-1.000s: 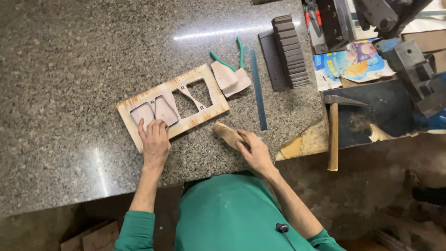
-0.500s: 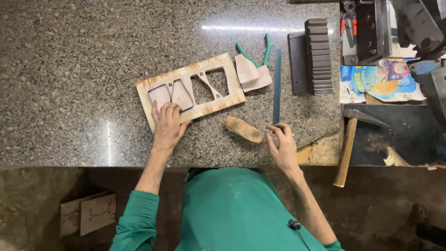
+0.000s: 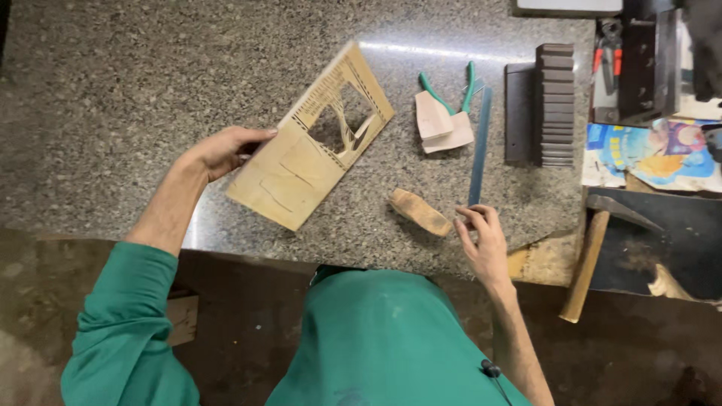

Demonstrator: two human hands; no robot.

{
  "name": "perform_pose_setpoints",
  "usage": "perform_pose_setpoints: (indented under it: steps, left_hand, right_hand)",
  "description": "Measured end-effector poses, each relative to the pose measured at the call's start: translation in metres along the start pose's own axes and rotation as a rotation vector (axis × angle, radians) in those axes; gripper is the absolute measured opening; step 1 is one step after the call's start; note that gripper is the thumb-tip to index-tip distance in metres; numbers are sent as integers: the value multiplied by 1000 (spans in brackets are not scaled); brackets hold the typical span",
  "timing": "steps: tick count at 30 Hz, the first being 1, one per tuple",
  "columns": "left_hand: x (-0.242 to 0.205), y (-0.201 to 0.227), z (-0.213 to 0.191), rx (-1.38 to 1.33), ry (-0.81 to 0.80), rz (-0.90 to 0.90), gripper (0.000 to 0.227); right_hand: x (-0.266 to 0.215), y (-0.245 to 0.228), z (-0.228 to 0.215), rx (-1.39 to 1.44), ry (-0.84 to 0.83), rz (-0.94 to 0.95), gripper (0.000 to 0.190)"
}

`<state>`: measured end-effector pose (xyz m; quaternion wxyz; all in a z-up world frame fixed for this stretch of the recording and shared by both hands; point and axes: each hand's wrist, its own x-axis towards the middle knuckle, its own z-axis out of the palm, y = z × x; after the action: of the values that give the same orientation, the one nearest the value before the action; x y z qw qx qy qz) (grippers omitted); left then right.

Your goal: The person uses a hammer to tap small wooden pieces into a larger wooden frame with cutouts. They then use pliers to bend and secure metal wires around the wooden pieces within the frame. The person works on a granite countertop in a workshop setting.

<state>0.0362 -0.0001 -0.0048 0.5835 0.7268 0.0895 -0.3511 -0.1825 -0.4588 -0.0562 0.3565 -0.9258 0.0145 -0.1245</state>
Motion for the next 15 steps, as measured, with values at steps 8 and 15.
perform_pose_setpoints:
  steps: [8,15]
  left_hand:
    - [29,-36,-8,205,52,127,57]
    - [14,-35,10,570,332,569,51]
  right_hand:
    - [-23,5,6,11,8,88,26]
    - [-19,-16,7,-20,-41,149,24]
